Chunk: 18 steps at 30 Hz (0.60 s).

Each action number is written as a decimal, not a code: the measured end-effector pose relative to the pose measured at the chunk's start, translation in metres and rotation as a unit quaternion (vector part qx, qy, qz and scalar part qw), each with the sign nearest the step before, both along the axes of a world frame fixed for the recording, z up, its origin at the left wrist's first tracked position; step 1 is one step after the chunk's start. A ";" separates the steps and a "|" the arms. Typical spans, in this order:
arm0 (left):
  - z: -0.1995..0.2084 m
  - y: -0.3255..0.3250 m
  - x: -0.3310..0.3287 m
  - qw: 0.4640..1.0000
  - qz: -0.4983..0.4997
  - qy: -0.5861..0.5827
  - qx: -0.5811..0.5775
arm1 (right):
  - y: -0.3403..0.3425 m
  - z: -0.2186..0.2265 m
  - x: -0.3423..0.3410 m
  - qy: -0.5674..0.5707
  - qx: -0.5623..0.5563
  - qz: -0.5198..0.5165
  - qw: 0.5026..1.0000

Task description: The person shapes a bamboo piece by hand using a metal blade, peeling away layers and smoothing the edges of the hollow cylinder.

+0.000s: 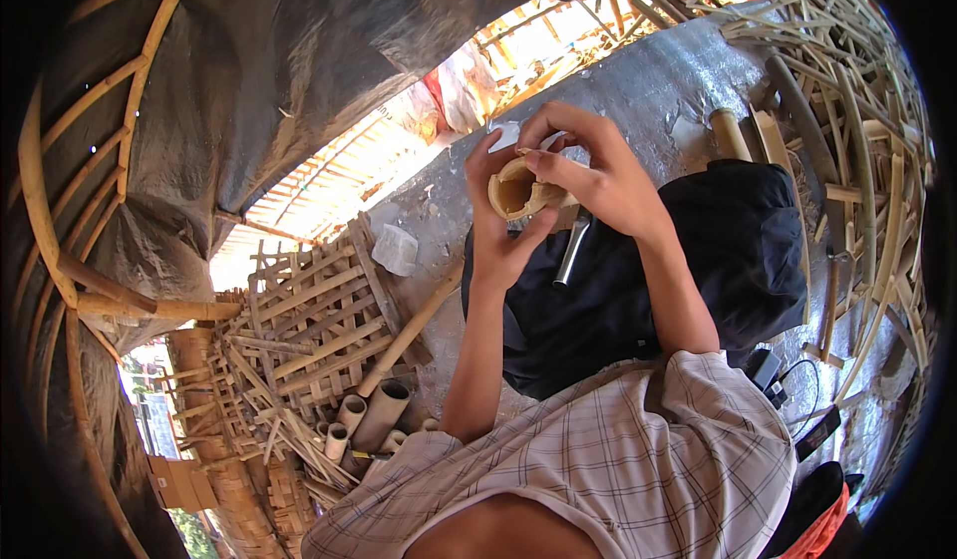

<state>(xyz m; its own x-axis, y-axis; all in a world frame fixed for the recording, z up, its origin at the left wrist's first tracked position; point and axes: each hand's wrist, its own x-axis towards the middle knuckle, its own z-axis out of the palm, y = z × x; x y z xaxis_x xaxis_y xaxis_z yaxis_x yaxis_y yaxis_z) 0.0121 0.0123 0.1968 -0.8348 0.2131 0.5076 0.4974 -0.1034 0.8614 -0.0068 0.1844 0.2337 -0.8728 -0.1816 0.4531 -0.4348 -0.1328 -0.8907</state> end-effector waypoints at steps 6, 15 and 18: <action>0.044 -0.001 0.002 0.995 0.059 0.081 0.017 | -0.010 -0.008 0.004 -0.036 -0.089 0.008 0.995; 0.063 0.033 0.006 0.978 0.155 -0.023 -0.134 | -0.019 -0.002 0.027 -0.007 -0.077 -0.041 0.996; 0.055 0.030 0.009 0.975 0.185 -0.002 -0.127 | -0.029 -0.015 0.025 0.106 -0.050 -0.084 0.990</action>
